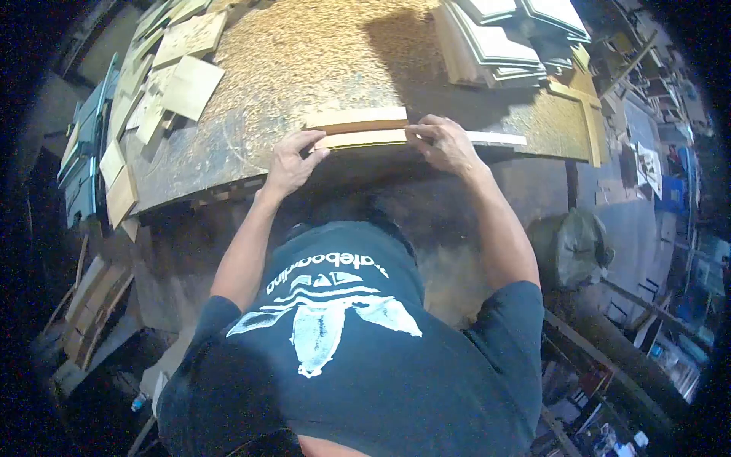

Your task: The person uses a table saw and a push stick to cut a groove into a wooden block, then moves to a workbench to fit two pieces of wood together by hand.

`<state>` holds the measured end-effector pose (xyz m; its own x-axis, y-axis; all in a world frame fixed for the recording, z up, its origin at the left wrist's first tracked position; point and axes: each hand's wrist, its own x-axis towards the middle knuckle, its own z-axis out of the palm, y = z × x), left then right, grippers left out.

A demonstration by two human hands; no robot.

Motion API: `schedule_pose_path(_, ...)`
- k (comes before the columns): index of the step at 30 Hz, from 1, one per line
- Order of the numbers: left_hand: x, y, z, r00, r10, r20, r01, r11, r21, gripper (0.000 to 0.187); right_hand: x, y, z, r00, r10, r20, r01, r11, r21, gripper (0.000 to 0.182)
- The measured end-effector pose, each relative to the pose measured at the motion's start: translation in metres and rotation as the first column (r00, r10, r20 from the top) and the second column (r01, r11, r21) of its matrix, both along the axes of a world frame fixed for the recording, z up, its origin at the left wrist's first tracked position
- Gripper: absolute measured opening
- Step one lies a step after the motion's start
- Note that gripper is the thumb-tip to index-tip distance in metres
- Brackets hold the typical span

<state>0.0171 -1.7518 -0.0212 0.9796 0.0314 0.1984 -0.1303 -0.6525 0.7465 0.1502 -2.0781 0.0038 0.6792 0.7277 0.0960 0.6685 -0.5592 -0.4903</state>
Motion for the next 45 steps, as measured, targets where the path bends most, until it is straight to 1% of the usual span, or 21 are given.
schedule_pose_path(2,-0.005,0.005,-0.005,0.997,0.055,-0.058,-0.060,0.995,-0.080,0.043,-0.001,0.001,0.005,1.000,0.005,-0.002,-0.005,1.000,-0.029,0.024)
schedule_pose_path(3,-0.009,0.006,0.009,0.963,0.071,-0.261,-0.120,0.976,-0.179,0.050,-0.001,0.003,0.007,1.000,0.011,-0.001,-0.011,0.999,-0.030,0.024)
schedule_pose_path(4,-0.012,0.009,0.002,0.963,0.073,-0.260,-0.123,0.976,-0.182,0.050,-0.002,0.004,0.008,1.000,0.003,-0.008,-0.003,0.999,-0.038,0.024)
schedule_pose_path(5,-0.015,0.012,-0.011,0.977,0.081,-0.198,-0.128,0.963,-0.236,0.048,-0.002,0.004,0.010,1.000,-0.006,-0.016,0.005,0.999,-0.048,0.024)
schedule_pose_path(6,-0.016,0.013,-0.012,0.986,0.093,-0.136,-0.130,0.948,-0.289,0.047,-0.002,0.004,0.010,1.000,-0.004,-0.016,0.003,0.999,-0.054,0.024)
schedule_pose_path(7,-0.016,0.014,-0.012,0.986,0.096,-0.137,-0.133,0.946,-0.294,0.047,-0.002,0.005,0.010,1.000,-0.010,-0.024,0.009,0.999,-0.041,0.023)
schedule_pose_path(9,-0.016,0.016,-0.010,0.996,0.058,-0.063,-0.072,0.968,-0.238,0.043,-0.003,0.006,0.011,0.999,-0.009,-0.036,0.008,0.999,-0.033,0.023)
schedule_pose_path(13,-0.013,0.018,-0.013,0.991,0.059,-0.117,-0.092,0.949,-0.301,0.039,-0.003,0.009,0.013,1.000,0.001,-0.003,-0.001,1.000,-0.026,0.022)
schedule_pose_path(19,-0.010,0.019,-0.014,1.000,0.001,0.012,0.002,0.971,-0.238,0.031,-0.004,0.011,0.014,0.997,-0.042,-0.063,0.040,0.999,-0.030,0.020)
schedule_pose_path(21,-0.009,0.019,-0.013,0.996,-0.008,0.093,0.015,0.997,-0.078,0.028,-0.002,0.012,0.015,0.997,-0.044,-0.068,0.043,0.999,-0.017,0.020)
schedule_pose_path(24,-0.010,0.015,-0.011,0.994,-0.002,0.112,0.009,0.998,-0.060,0.027,-0.005,0.012,0.015,0.996,-0.073,-0.058,0.072,0.997,-0.032,0.020)
schedule_pose_path(27,-0.009,0.016,-0.009,0.996,-0.018,0.089,0.023,0.998,-0.058,0.026,-0.005,0.010,0.015,0.995,-0.080,-0.058,0.078,0.997,-0.026,0.020)
schedule_pose_path(29,-0.007,0.016,-0.009,0.996,-0.029,0.082,0.033,0.998,-0.052,0.026,-0.003,0.008,0.012,0.999,-0.049,-0.015,0.049,0.999,0.000,0.020)
schedule_pose_path(30,-0.007,0.017,-0.008,0.998,-0.025,0.064,0.030,0.996,-0.087,0.029,-0.004,0.009,0.013,0.998,-0.056,-0.016,0.056,0.998,0.004,0.020)
schedule_pose_path(32,-0.009,0.016,-0.005,0.998,-0.035,0.046,0.040,0.992,-0.121,0.031,-0.004,0.009,0.019,0.997,-0.070,-0.042,0.066,0.994,-0.083,0.021)
schedule_pose_path(34,-0.011,0.018,0.002,0.995,0.024,-0.094,-0.041,0.983,-0.176,0.037,-0.003,0.007,0.017,0.998,-0.052,-0.033,0.049,0.996,-0.075,0.021)
schedule_pose_path(35,-0.010,0.022,-0.004,0.993,0.017,-0.115,-0.038,0.982,-0.185,0.043,-0.002,0.006,0.016,0.999,-0.024,-0.022,0.023,0.997,-0.070,0.021)
schedule_pose_path(36,-0.010,0.021,-0.006,0.993,0.016,-0.116,-0.037,0.982,-0.184,0.043,-0.002,0.006,0.017,0.999,-0.026,-0.023,0.024,0.997,-0.069,0.021)
schedule_pose_path(38,-0.010,0.021,-0.009,1.000,-0.013,-0.011,0.011,0.981,-0.192,0.043,-0.004,0.007,0.017,1.000,-0.023,-0.005,0.023,0.997,-0.075,0.021)
schedule_pose_path(42,-0.005,0.014,-0.006,0.999,-0.036,0.012,0.038,0.983,-0.178,0.040,-0.002,0.005,0.014,1.000,-0.003,0.023,0.005,0.997,-0.071,0.021)
schedule_pose_path(45,-0.002,0.012,-0.009,0.999,-0.039,0.030,0.042,0.992,-0.119,0.037,-0.001,0.003,0.011,1.000,-0.021,0.002,0.021,0.999,-0.046,0.022)
